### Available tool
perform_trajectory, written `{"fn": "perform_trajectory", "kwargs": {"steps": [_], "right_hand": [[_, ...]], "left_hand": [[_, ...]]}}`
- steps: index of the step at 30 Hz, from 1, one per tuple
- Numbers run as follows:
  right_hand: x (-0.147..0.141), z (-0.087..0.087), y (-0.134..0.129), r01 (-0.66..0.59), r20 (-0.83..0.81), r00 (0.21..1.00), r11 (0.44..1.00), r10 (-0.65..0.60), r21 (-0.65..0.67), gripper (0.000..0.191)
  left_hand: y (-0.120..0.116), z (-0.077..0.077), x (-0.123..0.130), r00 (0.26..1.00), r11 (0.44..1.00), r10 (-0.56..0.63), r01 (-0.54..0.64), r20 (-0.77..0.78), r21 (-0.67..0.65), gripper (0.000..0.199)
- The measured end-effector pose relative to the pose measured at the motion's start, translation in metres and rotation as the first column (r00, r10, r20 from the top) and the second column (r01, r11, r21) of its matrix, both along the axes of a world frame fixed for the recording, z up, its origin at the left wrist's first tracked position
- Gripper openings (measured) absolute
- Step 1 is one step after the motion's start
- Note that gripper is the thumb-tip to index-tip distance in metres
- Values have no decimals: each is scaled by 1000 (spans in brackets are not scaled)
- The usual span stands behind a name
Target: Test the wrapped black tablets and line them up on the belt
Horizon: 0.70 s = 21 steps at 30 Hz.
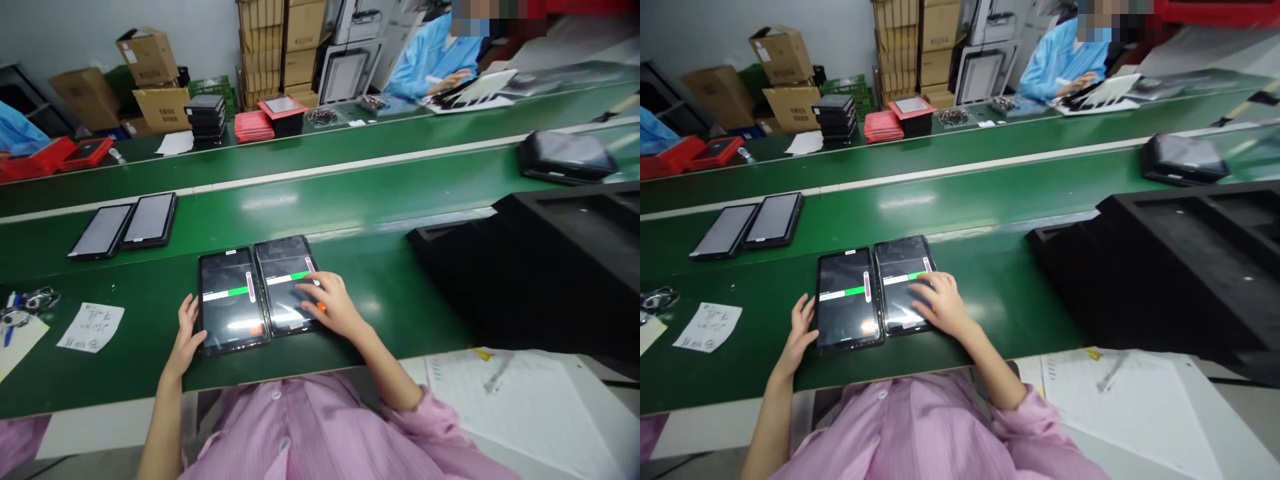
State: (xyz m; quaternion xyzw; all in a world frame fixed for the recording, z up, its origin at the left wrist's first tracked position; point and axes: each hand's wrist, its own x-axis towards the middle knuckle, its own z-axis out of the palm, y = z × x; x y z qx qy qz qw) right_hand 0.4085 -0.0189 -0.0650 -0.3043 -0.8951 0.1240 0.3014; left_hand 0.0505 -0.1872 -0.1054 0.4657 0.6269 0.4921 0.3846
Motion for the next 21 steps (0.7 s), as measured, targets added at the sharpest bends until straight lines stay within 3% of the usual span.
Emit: {"fn": "perform_trajectory", "kwargs": {"steps": [3,5,9,12,18,21], "right_hand": [[1,-9,-41,4,96,995,993,-15,121,34],[-2,-19,-58,49,49,997,987,-57,156,35],[-12,-39,-75,208,-187,968,952,-167,225,30],[-18,-46,-77,248,-227,954,941,-196,229,31],[-18,-43,-76,31,-115,993,980,-8,197,35],[-18,-40,-76,-19,-90,995,977,39,210,33]], "left_hand": [[-13,-6,16,998,997,64,-64,4,39,91],[-12,-10,22,995,993,100,-101,18,66,90],[-1,-14,25,989,983,137,-143,61,114,88],[2,-13,24,989,982,130,-139,74,129,89],[-4,-8,21,998,989,45,-51,47,138,92],[-4,-8,21,998,990,43,-48,41,134,93]]}}
